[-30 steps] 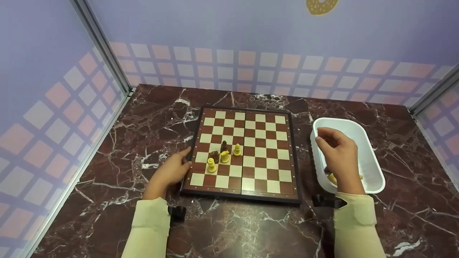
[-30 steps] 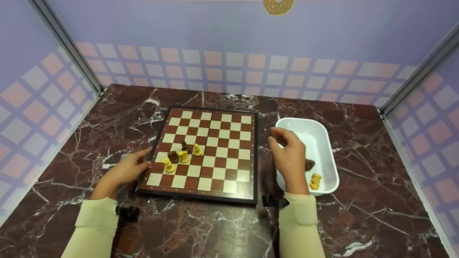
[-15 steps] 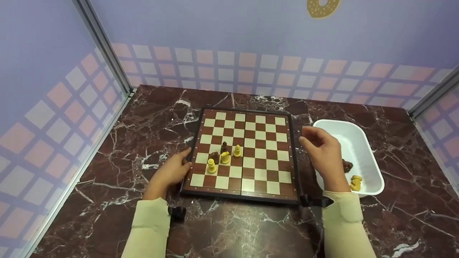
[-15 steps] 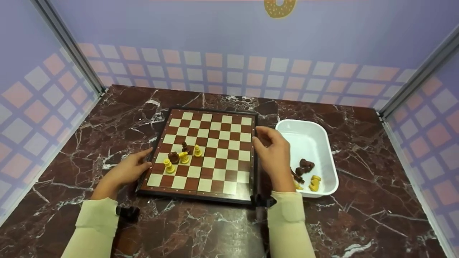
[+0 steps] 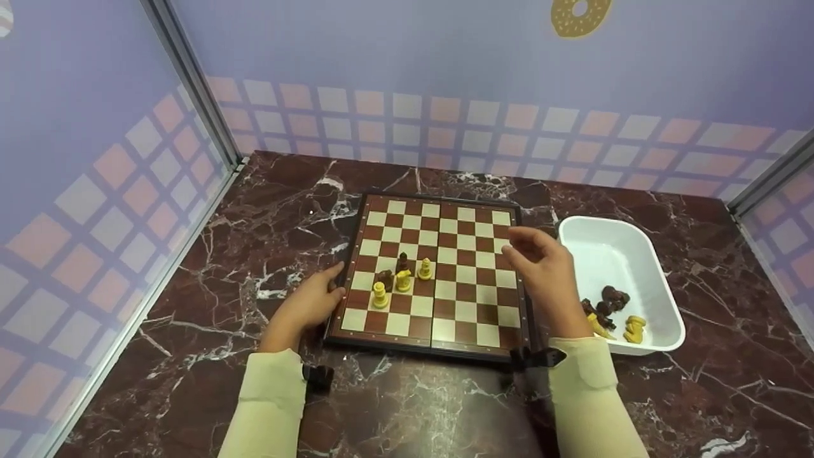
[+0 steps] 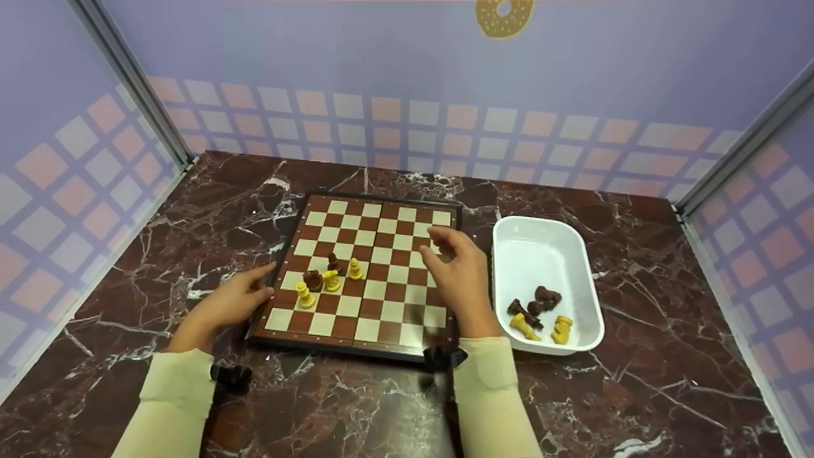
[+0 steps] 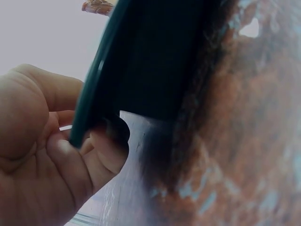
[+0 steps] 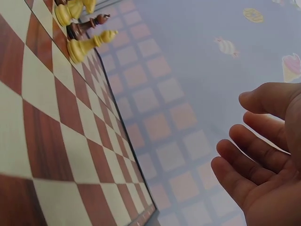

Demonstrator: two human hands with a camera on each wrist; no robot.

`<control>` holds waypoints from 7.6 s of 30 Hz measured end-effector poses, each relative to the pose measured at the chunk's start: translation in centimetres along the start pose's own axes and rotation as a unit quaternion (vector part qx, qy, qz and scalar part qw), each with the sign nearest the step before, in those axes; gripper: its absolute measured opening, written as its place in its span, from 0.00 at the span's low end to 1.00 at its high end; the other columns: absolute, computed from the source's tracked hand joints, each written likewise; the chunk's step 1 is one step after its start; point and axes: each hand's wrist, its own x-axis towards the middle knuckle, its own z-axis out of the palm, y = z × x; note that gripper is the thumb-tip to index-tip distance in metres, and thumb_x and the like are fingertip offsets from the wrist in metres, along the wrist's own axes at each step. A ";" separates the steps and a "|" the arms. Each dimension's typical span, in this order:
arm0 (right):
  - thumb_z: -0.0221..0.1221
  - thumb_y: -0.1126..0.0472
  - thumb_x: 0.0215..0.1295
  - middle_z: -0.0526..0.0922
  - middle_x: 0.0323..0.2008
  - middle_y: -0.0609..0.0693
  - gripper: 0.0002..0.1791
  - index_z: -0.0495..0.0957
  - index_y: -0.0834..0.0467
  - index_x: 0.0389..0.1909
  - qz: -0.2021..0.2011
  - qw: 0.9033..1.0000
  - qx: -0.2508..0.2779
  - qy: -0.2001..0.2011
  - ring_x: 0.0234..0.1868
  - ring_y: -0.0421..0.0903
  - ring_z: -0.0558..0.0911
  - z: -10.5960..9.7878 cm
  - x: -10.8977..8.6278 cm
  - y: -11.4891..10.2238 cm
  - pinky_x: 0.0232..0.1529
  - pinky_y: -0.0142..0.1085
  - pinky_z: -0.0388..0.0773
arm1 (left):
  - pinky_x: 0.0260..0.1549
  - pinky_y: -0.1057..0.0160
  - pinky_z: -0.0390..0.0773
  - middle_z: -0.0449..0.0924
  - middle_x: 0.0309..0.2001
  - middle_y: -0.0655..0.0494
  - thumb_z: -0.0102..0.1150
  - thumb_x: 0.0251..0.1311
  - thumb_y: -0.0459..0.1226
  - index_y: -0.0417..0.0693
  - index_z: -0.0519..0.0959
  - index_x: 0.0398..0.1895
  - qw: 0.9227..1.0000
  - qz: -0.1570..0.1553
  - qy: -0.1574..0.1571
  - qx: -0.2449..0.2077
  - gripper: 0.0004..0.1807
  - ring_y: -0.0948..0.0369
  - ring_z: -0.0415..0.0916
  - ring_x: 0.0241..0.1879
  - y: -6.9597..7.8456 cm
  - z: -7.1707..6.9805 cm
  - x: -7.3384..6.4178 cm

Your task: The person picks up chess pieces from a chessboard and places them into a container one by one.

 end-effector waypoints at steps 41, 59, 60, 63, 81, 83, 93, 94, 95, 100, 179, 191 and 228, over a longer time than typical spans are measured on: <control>0.63 0.56 0.54 0.80 0.43 0.53 0.17 0.79 0.53 0.45 -0.017 0.997 0.017 -0.078 0.45 0.43 0.78 8.3 0.8 1.8 0.49 0.37 0.75 | 0.17 0.66 0.67 0.68 0.22 0.56 0.47 0.62 0.36 0.46 0.55 0.69 1.000 0.006 0.020 0.006 0.31 0.64 0.62 0.16 -0.1 0.4 -0.1; 0.61 0.56 0.56 0.81 0.44 0.46 0.17 0.78 0.51 0.48 0.000 0.987 -0.034 -0.155 0.46 0.42 0.80 10.3 0.6 1.8 0.49 0.40 0.75 | 0.16 0.66 0.66 0.66 0.20 0.58 0.46 0.63 0.36 0.47 0.54 0.69 1.000 -0.008 0.015 0.008 0.31 0.64 0.61 0.15 0.3 0.2 -0.2; 0.61 0.56 0.57 0.81 0.44 0.46 0.16 0.78 0.50 0.48 -0.001 0.986 -0.039 -0.160 0.46 0.43 0.80 10.4 0.5 1.8 0.49 0.40 0.75 | 0.16 0.66 0.66 0.66 0.20 0.58 0.46 0.63 0.36 0.47 0.54 0.69 1.000 -0.007 0.016 0.009 0.31 0.64 0.61 0.15 0.3 0.2 -0.2; 0.61 0.57 0.56 0.81 0.44 0.43 0.15 0.79 0.47 0.46 0.001 0.985 -0.057 -0.164 0.46 0.42 0.80 10.7 0.5 1.9 0.50 0.40 0.75 | 0.17 0.66 0.67 0.67 0.21 0.57 0.47 0.62 0.36 0.45 0.55 0.69 1.000 0.000 0.023 0.009 0.31 0.64 0.62 0.16 0.2 0.4 -0.2; 0.59 0.57 0.58 0.82 0.38 0.41 0.12 0.80 0.48 0.44 -0.020 0.991 -0.074 -0.109 0.37 0.39 0.80 10.4 0.4 1.7 0.40 0.37 0.76 | 0.15 0.66 0.65 0.67 0.20 0.57 0.45 0.64 0.36 0.47 0.53 0.70 1.000 -0.005 0.009 -0.008 0.30 0.64 0.60 0.14 -0.1 0.2 -0.1; 0.60 0.57 0.58 0.82 0.37 0.41 0.11 0.80 0.46 0.43 -0.023 0.993 -0.056 -0.106 0.35 0.38 0.80 10.1 0.5 1.5 0.37 0.35 0.77 | 0.15 0.66 0.65 0.67 0.20 0.57 0.45 0.64 0.36 0.47 0.53 0.70 1.000 -0.003 0.011 -0.006 0.30 0.64 0.60 0.14 -0.1 0.1 -0.1; 0.60 0.58 0.58 0.82 0.36 0.42 0.11 0.79 0.42 0.40 -0.033 0.995 -0.016 -0.097 0.36 0.37 0.80 7.7 0.4 0.7 0.39 0.35 0.77 | 0.17 0.65 0.66 0.66 0.20 0.57 0.46 0.63 0.36 0.45 0.54 0.69 1.000 0.004 0.014 0.011 0.31 0.64 0.61 0.16 -0.1 0.0 0.0; 0.60 0.58 0.57 0.82 0.36 0.42 0.11 0.80 0.42 0.41 -0.034 0.995 -0.014 -0.095 0.36 0.37 0.80 7.5 0.4 0.6 0.39 0.35 0.77 | 0.17 0.65 0.66 0.66 0.20 0.57 0.46 0.63 0.36 0.46 0.54 0.69 1.000 0.003 0.014 0.010 0.31 0.64 0.61 0.16 -0.1 0.0 0.1; 0.61 0.58 0.57 0.82 0.37 0.42 0.11 0.80 0.42 0.41 -0.035 0.995 -0.011 -0.094 0.36 0.37 0.80 7.3 0.4 0.6 0.39 0.35 0.77 | 0.18 0.65 0.66 0.66 0.21 0.57 0.46 0.63 0.36 0.45 0.54 0.69 1.000 0.003 0.014 0.008 0.31 0.64 0.61 0.16 -0.1 0.1 0.1; 0.61 0.57 0.57 0.82 0.37 0.43 0.11 0.80 0.43 0.41 -0.045 0.995 -0.003 -0.093 0.35 0.37 0.80 6.3 0.3 0.4 0.37 0.33 0.77 | 0.18 0.65 0.66 0.67 0.21 0.56 0.46 0.63 0.35 0.44 0.55 0.69 1.000 0.006 0.016 0.002 0.30 0.64 0.62 0.16 -0.1 0.1 0.2; 0.59 0.61 0.51 0.81 0.32 0.43 0.14 0.82 0.50 0.41 0.129 0.964 -0.089 0.215 0.31 0.31 0.76 -7.1 1.8 4.6 0.36 0.23 0.68 | 0.14 0.64 0.65 0.65 0.19 0.57 0.45 0.64 0.36 0.46 0.52 0.70 1.000 0.004 -0.002 0.012 0.30 0.64 0.59 0.14 0.2 0.1 -0.2; 0.58 0.59 0.53 0.82 0.41 0.49 0.15 0.82 0.51 0.43 0.141 0.959 -0.092 0.230 0.43 0.37 0.79 -7.3 1.9 4.7 0.42 0.22 0.69 | 0.15 0.64 0.66 0.67 0.22 0.55 0.45 0.64 0.36 0.46 0.52 0.70 1.000 0.005 0.002 0.011 0.31 0.64 0.61 0.15 0.1 0.1 -0.1; 0.61 0.61 0.53 0.80 0.45 0.53 0.17 0.79 0.56 0.46 0.025 0.992 -0.060 0.112 0.49 0.49 0.79 -2.8 2.2 3.3 0.53 0.38 0.72 | 0.18 0.64 0.67 0.69 0.25 0.53 0.45 0.64 0.36 0.48 0.52 0.70 1.000 -0.006 0.001 0.011 0.31 0.63 0.63 0.17 0.1 0.1 0.0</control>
